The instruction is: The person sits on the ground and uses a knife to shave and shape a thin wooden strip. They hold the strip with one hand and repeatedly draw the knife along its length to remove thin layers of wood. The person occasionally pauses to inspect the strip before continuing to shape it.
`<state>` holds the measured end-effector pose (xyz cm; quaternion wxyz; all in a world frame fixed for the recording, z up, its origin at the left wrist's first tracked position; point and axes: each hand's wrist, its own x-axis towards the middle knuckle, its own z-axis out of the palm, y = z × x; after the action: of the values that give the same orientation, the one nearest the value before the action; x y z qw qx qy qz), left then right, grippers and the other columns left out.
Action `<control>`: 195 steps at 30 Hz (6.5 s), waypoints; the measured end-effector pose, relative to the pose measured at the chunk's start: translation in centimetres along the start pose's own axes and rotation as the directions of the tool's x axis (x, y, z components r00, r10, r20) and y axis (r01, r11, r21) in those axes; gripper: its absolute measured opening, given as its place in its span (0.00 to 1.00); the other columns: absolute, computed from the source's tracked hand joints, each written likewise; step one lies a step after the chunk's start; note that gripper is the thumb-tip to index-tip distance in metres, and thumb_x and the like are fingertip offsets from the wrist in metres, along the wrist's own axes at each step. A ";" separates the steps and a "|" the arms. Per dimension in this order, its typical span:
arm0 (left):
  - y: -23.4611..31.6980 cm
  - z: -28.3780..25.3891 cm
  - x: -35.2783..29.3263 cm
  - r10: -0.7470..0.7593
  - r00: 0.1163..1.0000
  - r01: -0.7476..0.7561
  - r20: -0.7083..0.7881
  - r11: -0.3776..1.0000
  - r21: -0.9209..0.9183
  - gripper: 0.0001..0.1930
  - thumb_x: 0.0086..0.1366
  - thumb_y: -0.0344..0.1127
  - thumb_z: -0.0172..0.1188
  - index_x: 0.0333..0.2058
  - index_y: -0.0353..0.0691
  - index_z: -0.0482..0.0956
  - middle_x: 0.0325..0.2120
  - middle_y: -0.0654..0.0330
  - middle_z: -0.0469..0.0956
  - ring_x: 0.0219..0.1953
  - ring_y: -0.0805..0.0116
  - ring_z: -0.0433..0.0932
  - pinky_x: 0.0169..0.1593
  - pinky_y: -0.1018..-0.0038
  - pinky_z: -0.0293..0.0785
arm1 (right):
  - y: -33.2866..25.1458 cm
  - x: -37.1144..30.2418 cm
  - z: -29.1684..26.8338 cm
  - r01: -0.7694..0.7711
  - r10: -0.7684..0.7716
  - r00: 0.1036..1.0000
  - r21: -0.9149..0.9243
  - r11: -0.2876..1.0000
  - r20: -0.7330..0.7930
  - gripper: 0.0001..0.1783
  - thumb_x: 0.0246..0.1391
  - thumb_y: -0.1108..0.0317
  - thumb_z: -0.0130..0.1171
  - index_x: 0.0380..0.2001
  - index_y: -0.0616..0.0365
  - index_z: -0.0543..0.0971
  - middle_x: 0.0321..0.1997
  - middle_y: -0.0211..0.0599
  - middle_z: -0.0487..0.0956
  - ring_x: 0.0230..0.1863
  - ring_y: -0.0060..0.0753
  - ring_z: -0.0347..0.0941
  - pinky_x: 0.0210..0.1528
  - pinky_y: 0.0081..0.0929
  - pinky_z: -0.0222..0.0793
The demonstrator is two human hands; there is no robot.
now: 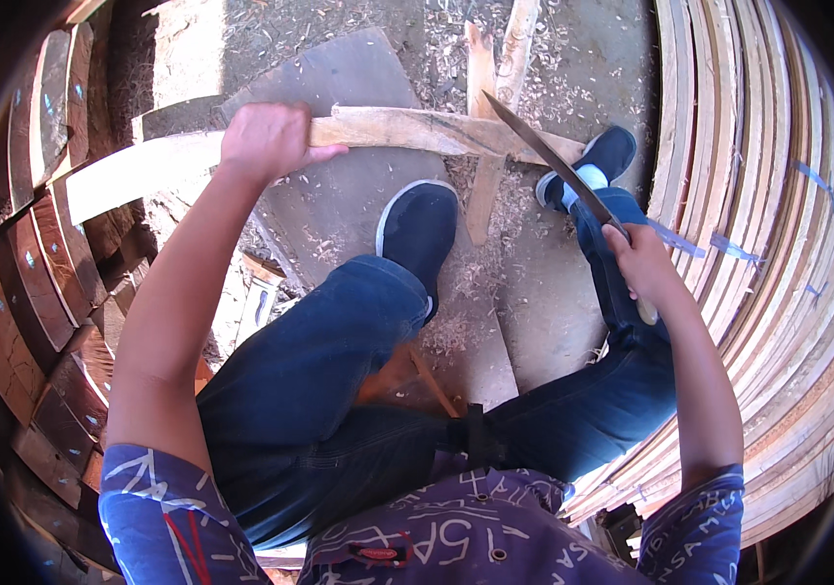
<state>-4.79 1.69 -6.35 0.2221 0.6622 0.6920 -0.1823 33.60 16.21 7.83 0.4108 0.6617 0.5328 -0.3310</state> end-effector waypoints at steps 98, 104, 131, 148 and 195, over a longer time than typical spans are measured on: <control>-0.6 0.2 -0.1 0.037 0.999 -0.036 0.014 0.997 -0.070 0.41 0.52 0.78 0.47 0.19 0.38 0.80 0.17 0.56 0.77 0.22 0.59 0.80 0.27 0.65 0.76 | -1.2 -1.4 -3.3 0.466 -0.511 0.839 -0.239 0.852 -0.185 0.20 0.49 0.71 0.64 0.46 0.64 0.74 0.30 0.57 0.79 0.34 0.56 0.78 0.39 0.42 0.72; -0.9 1.0 -0.3 0.052 0.998 -0.054 -0.024 0.996 -0.072 0.40 0.52 0.78 0.48 0.19 0.39 0.79 0.16 0.56 0.77 0.22 0.59 0.80 0.25 0.65 0.75 | -3.3 -3.4 -2.3 0.475 -0.423 0.829 0.061 0.878 -0.365 0.22 0.55 0.70 0.60 0.54 0.64 0.72 0.31 0.57 0.79 0.29 0.42 0.78 0.38 0.34 0.71; -1.2 1.2 -0.4 0.067 0.995 -0.071 -0.071 0.996 -0.060 0.42 0.51 0.79 0.46 0.17 0.39 0.78 0.14 0.57 0.76 0.19 0.61 0.79 0.24 0.67 0.75 | -2.7 -4.8 -2.1 0.385 -0.380 0.861 -0.055 0.921 -0.339 0.18 0.60 0.68 0.56 0.52 0.63 0.76 0.28 0.53 0.80 0.20 0.31 0.71 0.30 0.33 0.69; -0.8 1.0 -0.2 0.061 0.998 -0.062 -0.031 0.998 -0.009 0.41 0.53 0.79 0.45 0.17 0.39 0.78 0.15 0.57 0.76 0.19 0.61 0.79 0.23 0.66 0.75 | -2.1 -0.8 -4.2 0.482 -0.359 0.820 0.201 0.853 -0.445 0.22 0.62 0.63 0.54 0.56 0.63 0.73 0.17 0.28 0.69 0.14 0.17 0.63 0.15 0.21 0.63; 0.8 -2.5 1.1 -0.040 0.948 -0.068 0.316 0.944 0.323 0.13 0.53 0.39 0.61 0.37 0.42 0.80 0.33 0.54 0.82 0.38 0.57 0.82 0.43 0.63 0.78 | 12.9 -13.7 13.5 -0.116 -0.207 0.972 0.993 -0.005 0.113 0.10 0.54 0.74 0.60 0.38 0.61 0.72 0.23 0.28 0.71 0.18 0.19 0.69 0.20 0.22 0.70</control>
<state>-4.22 4.03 -4.78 0.2180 0.6569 0.6020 -0.3982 43.24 -3.03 16.28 -0.1324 0.6963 0.1113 -0.6966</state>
